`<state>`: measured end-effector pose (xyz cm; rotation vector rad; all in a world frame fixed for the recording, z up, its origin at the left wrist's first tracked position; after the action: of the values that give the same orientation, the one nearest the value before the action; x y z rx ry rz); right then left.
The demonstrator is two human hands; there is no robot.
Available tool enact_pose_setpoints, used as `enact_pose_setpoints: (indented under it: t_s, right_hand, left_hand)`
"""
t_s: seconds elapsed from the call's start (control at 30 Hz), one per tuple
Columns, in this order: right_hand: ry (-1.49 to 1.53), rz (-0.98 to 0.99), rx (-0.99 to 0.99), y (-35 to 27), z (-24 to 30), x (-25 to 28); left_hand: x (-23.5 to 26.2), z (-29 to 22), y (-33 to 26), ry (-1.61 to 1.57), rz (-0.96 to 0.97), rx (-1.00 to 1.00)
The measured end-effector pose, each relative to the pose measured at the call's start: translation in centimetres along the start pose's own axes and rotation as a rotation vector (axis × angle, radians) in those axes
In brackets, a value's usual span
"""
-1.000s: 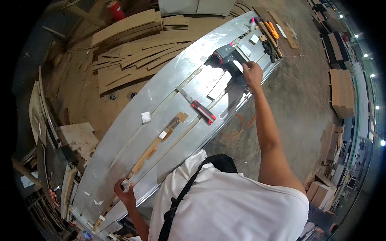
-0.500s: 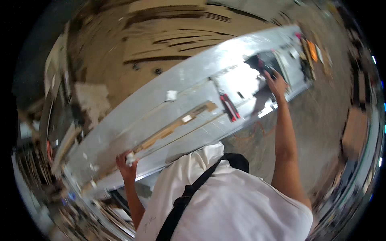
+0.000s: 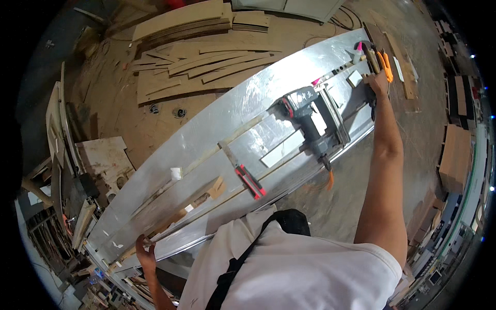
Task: The person constructs a wooden component by applying adhesive to wood blocks, positioning them on a wooden strip, and securing them using a staple gun and a hammer.
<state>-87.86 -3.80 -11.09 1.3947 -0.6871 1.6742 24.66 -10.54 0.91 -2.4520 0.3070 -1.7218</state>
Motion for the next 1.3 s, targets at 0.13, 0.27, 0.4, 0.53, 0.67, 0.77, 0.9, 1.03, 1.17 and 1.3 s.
enact_pose_setpoints:
  t_s: [0.13,0.27,0.4,0.53,0.67,0.77,0.9,1.03,1.17,1.3]
  right_hand:
    - [-0.216,0.053,-0.149,3.1,-5.4,-2.0]
    - [-0.08,0.173,-0.115,4.1,-4.9,-4.5]
    - [-0.288,-0.108,0.345,7.0,-7.5,0.7]
    - [0.175,-0.219,0.191,-0.3,-5.7,5.4]
    - [0.628,-0.172,0.067,-9.9,6.0,12.2]
    - [0.786,0.051,0.171,-20.1,14.7,17.7]
    - [0.834,0.513,0.239,-35.9,30.2,19.4]
    - [0.813,0.871,0.435,-49.2,38.7,14.2]
    - [0.513,0.897,0.92,-63.9,47.3,13.8]
    - [0.325,0.81,1.263,-73.0,53.9,13.3]
  left_hand:
    - [-0.1,-1.8,1.1,0.031,0.063,0.032]
    - [0.8,-2.6,-1.1,0.016,0.002,-0.01]
    - [-2.1,-0.5,0.7,0.01,-0.014,-0.024]
    - [0.2,-1.7,2.8,0.09,-0.084,-0.087]
    - [1.3,1.2,-1.7,0.073,-0.154,-0.06]
    - [-0.3,2.7,-1.4,0.065,-0.178,-0.023]
    - [-0.6,3.8,-0.8,-0.071,-0.115,0.015]
    - [-0.5,5.0,-1.0,-0.234,-0.177,-0.049]
    - [-0.7,5.9,-1.1,-0.334,-0.215,-0.102]
    - [-1.2,7.0,-1.2,-0.343,-0.314,-0.164]
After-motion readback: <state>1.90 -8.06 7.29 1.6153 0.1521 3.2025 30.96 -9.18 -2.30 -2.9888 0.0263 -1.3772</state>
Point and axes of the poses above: each hand's wrist, its own y-axis towards the middle knuckle, its own x-axis out of the back of the hand, z = x × y, the point moved 4 cm from there along y, towards the middle knuckle, and after that the axes turned 2 degrees about -z, right-handed, at the moved point
